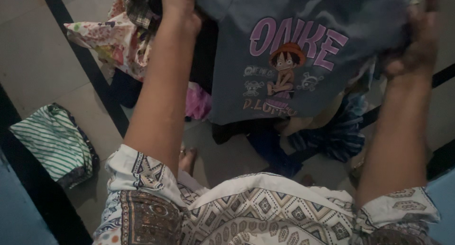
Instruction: The person folds a gray t-shirt and a dark blue t-shirt by hand, smoothing and aligning each garment before placing them on the floor. The person handles the shirts one at a time and sets each folded item aside.
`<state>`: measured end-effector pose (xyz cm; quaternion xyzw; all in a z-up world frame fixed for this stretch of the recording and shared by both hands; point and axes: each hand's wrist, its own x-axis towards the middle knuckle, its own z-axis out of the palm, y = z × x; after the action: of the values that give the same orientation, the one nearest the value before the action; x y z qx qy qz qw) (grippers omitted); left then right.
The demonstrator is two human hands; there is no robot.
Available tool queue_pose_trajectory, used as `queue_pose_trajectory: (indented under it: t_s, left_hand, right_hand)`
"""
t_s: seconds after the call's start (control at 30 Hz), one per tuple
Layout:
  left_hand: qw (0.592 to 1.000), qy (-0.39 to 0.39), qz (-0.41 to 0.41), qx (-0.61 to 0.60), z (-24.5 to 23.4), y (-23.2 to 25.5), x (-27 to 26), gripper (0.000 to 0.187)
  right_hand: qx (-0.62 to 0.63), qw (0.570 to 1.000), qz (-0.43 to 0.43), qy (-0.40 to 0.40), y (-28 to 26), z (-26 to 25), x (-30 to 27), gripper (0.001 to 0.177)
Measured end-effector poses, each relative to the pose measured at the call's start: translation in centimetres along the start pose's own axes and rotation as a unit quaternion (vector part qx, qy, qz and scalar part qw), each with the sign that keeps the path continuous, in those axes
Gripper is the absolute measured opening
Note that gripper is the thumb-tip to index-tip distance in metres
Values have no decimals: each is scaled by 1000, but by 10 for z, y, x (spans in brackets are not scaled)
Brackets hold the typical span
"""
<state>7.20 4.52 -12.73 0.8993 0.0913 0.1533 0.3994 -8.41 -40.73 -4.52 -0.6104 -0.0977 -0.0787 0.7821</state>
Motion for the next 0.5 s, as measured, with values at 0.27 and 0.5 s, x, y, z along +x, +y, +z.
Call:
queue_pose_trajectory:
  t_s: [0.27,0.5]
  left_hand:
    - [1000,20,-3,-12,3,-8,2,21]
    - [1000,21,9,-19,5,-8,6,22]
  right_hand:
    - [-214,888,38,404,44,-87,14,58]
    - [-107,875,316,350,52,-59,8,90]
